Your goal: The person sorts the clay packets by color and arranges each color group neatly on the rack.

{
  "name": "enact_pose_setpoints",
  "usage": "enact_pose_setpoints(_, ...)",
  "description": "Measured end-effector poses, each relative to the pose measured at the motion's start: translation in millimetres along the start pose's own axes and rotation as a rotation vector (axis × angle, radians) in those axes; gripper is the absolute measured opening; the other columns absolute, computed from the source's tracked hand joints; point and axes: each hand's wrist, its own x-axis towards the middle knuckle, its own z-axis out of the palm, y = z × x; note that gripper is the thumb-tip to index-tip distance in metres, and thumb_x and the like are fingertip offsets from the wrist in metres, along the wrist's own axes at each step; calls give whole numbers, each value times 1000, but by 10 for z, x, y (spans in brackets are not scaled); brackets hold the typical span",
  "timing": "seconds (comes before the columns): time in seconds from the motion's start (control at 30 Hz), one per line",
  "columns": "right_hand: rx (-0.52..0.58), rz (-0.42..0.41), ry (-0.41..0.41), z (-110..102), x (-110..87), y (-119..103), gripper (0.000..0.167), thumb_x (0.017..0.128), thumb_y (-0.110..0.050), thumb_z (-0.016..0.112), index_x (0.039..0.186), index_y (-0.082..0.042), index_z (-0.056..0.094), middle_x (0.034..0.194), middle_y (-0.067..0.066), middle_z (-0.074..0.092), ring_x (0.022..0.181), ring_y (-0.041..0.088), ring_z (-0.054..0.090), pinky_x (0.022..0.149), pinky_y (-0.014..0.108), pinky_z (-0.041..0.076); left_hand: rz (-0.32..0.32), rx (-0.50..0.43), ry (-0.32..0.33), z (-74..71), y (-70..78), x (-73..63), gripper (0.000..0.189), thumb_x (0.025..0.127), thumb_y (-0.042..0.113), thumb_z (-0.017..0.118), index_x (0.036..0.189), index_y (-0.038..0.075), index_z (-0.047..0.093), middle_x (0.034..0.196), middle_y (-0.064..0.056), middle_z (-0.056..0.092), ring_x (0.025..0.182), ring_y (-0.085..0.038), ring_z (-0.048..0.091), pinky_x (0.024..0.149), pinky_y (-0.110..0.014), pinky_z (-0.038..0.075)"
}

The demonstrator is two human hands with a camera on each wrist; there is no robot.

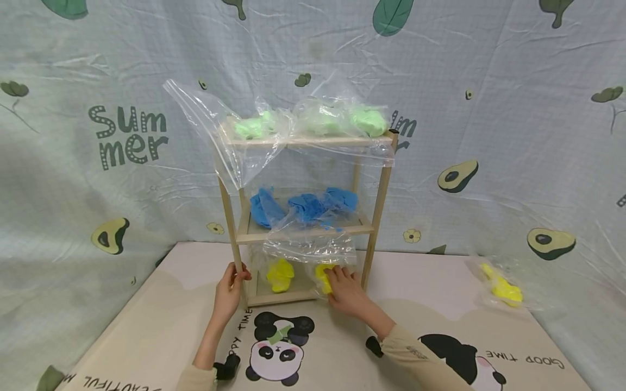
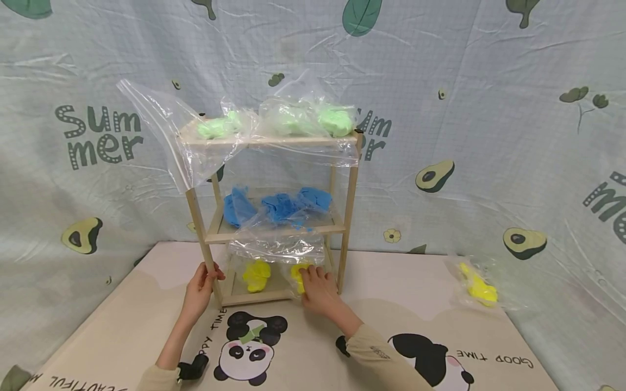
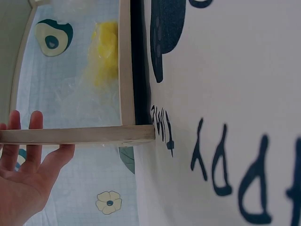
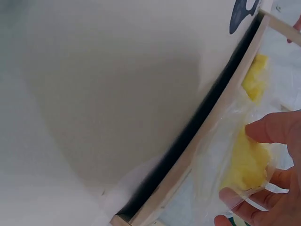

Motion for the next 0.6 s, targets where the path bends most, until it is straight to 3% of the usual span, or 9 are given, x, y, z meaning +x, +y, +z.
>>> enact_pose_setpoints(0.6, -69, -18, -13, 149, -12, 46, 48, 83, -28, 62, 123, -10, 47, 113, 10, 51, 99, 26, 51, 67, 38, 41, 3, 0, 1, 6, 3, 0, 11, 89, 0, 47, 97, -7, 48, 84, -22, 58, 79, -10, 57, 80, -51, 41)
